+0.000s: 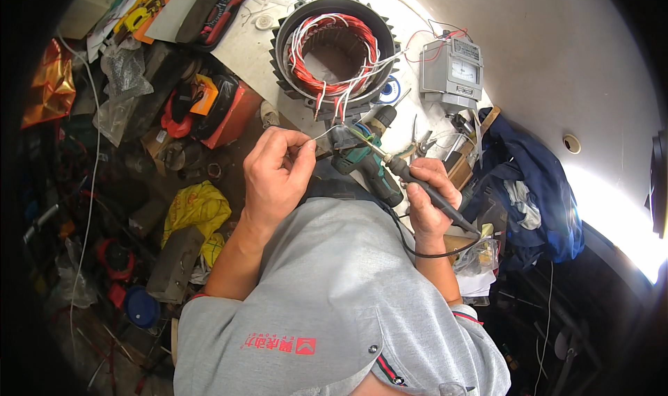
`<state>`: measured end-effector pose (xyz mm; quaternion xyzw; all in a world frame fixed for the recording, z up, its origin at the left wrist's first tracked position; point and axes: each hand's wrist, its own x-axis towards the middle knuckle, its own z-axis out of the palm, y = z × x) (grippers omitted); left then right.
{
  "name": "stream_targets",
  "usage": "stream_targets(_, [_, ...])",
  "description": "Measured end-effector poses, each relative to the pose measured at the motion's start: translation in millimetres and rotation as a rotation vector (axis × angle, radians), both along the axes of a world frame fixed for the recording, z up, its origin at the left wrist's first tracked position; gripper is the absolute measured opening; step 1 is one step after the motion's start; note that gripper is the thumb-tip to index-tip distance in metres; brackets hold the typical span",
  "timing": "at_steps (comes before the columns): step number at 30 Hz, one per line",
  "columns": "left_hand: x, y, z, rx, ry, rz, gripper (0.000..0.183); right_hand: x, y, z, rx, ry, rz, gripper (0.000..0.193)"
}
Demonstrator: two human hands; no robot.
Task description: The person strips insulation from white wires using pliers, then solders the exposed ends to a motor stator winding. They handle the wires and soldering iron repeatedly, applying solder to multiple wire ends on the stator.
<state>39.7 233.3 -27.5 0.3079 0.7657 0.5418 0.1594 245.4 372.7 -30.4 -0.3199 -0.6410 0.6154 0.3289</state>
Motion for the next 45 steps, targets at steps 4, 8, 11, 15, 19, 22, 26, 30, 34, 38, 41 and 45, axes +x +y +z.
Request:
stream_targets(4, [0.5, 0.6, 1.4, -0.003, -0.004, -0.008, 0.01, -0.3, 0.5, 1.4, 0.0, -0.009, 0.002, 0.023])
stream_targets(8, [0.4, -0.1, 0.1, -0.006, -0.001, -0.011, 0.01, -2.5, 1.3, 4.9, 0.068, -0.02, 0.02, 0.023])
stream_targets(11, [-0.1, -0.2, 0.8, -0.011, 0.014, -0.008, 0.01, -4.0, 1.5, 7.5, 0.12, -0.038, 0.029, 0.023])
stream_targets(15, [-2.8, -0.7, -1.6, -0.022, 0.104, -0.028, 0.01, -4.3, 0.0, 9.9, 0.136, -0.055, 0.025, 0.024])
stream_targets(19, [-0.2, 1.5, 0.8, -0.012, 0.024, -0.005, 0.01, -3.9, -0.4, 9.0, 0.153, -0.059, 0.021, 0.024])
stream_targets(22, [0.2, 1.5, -2.1, -0.012, 0.008, -0.003, 0.009, -3.0, -0.8, 7.8, 0.155, -0.065, 0.02, 0.024])
stream_targets(26, [0.6, 0.6, -0.1, -0.029, -0.01, -0.013, 0.006, -3.3, -1.1, 7.5, 0.157, -0.05, 0.022, 0.024])
stream_targets(30, [1.6, 3.3, 0.7, 0.003, -0.015, 0.005, 0.01, -3.5, -1.3, 8.1, 0.157, -0.049, 0.019, 0.024])
stream_targets(34, [1.3, 3.0, -0.5, 0.003, -0.007, 0.0, 0.009, -2.6, -2.2, 6.9, 0.153, -0.046, 0.011, 0.023])
stream_targets(38, [1.1, 2.3, 0.6, -0.018, -0.013, -0.01, 0.007, -2.6, -2.1, 7.1, 0.155, -0.041, 0.015, 0.023])
stream_targets(41, [1.3, 1.6, 1.0, -0.027, -0.014, -0.014, 0.006, -2.7, -2.4, 7.1, 0.156, -0.038, 0.019, 0.023])
stream_targets(45, [1.7, 1.7, -1.6, -0.006, -0.018, -0.011, 0.006, -2.7, -2.8, 7.5, 0.172, -0.047, 0.022, 0.024])
